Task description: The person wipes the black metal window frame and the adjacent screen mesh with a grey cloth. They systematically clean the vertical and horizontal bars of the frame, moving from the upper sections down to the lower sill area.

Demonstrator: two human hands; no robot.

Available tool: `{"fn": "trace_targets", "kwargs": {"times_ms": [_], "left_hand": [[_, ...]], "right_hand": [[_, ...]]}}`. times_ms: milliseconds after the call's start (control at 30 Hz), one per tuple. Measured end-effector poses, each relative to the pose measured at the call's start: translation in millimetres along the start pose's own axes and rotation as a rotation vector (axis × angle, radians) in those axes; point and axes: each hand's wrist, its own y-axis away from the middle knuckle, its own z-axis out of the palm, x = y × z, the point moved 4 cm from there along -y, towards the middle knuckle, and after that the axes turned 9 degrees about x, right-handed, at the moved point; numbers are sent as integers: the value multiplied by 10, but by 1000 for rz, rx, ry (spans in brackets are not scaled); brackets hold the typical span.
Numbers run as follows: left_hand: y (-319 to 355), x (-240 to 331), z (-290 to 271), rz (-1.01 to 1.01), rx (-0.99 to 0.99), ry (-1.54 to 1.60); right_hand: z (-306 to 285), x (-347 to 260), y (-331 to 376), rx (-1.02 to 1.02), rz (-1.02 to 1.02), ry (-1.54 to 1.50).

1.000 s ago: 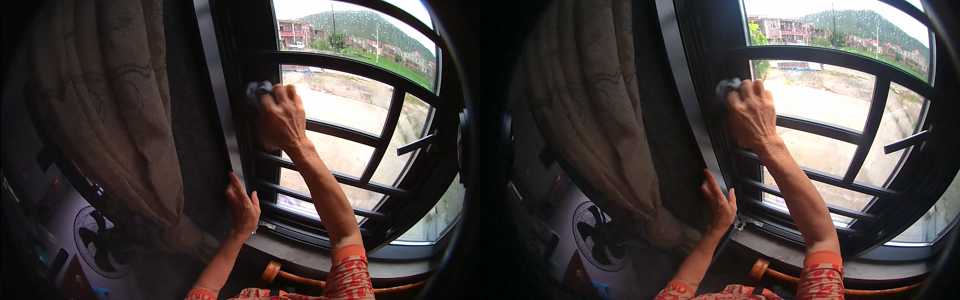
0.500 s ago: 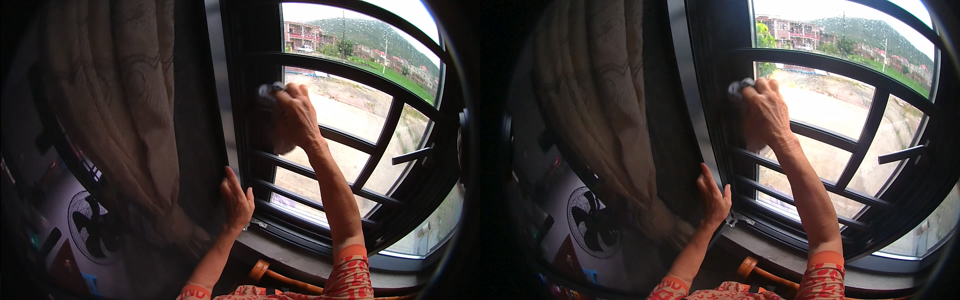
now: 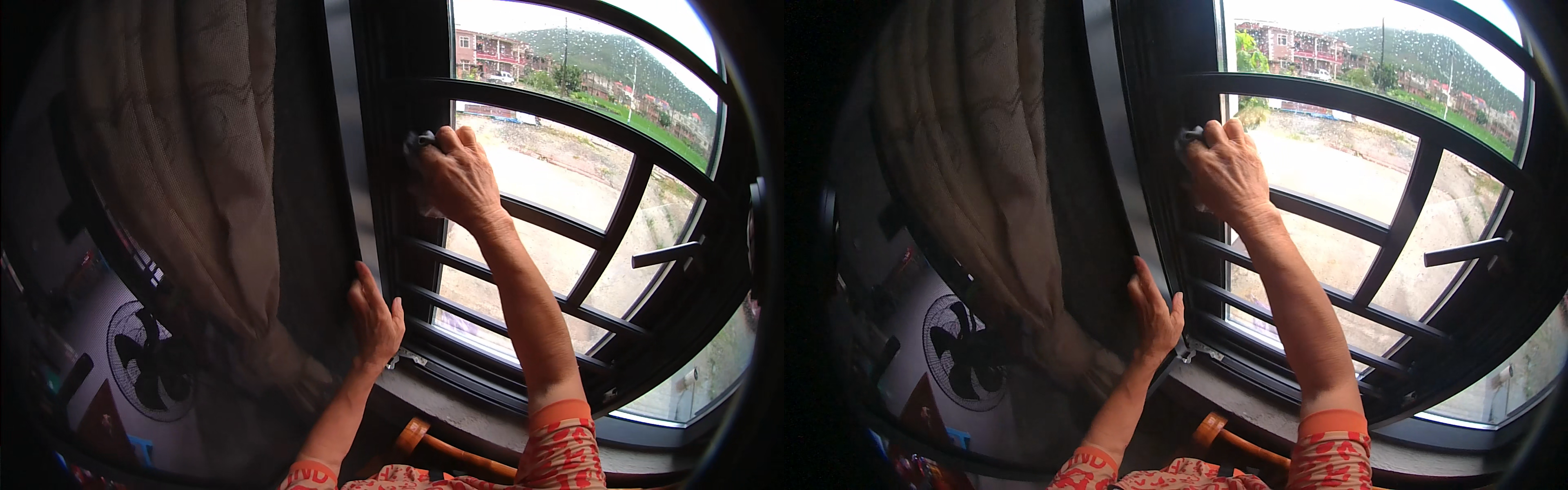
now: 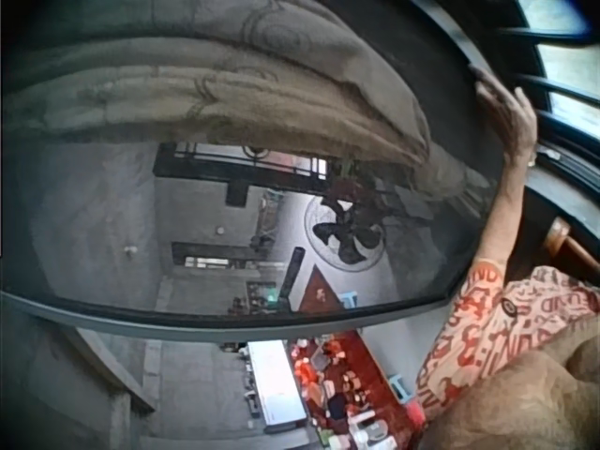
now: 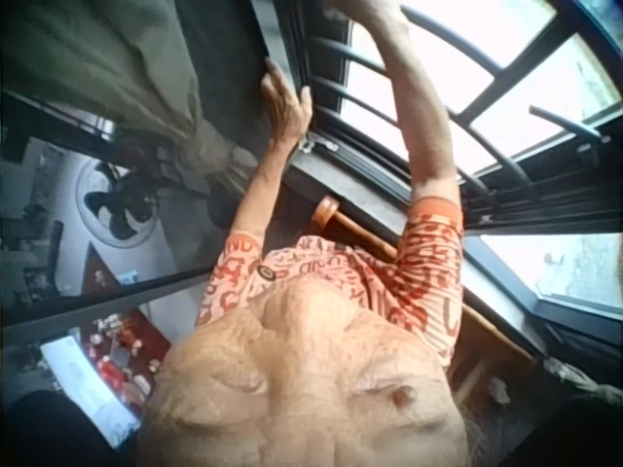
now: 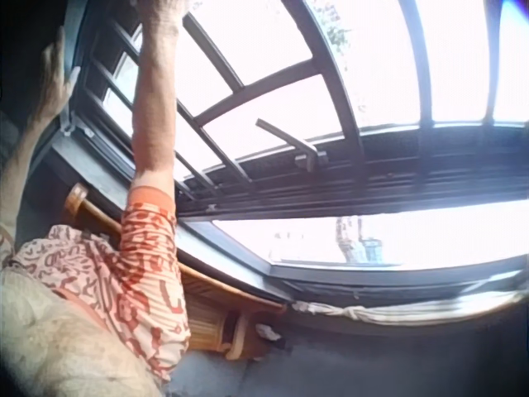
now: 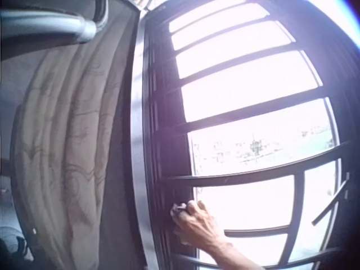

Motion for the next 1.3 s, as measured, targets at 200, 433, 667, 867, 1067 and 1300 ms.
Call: {"fn": "trace_targets", "kwargs": {"times_ms": [200,433,667,867,1067,1300], "left_hand": [[-6,1,-9,35,-3,-8],[-14,34,-12,74,43,-43],[-22,51,-73,65,23,-105],[-21,16,-55,80,14,-67],[-19,5,-52,48,13,3],[-31,1,-110,40,-44,27]], "right_hand": [[-341,211,87,331,153,-195],[-138,113,-9,340,277,212],[-92,0,29,230,178,194],[-197,64,110,71,127,124],[-424,188,200,177,116,239],[-606,382,372,294,245,425]]}}
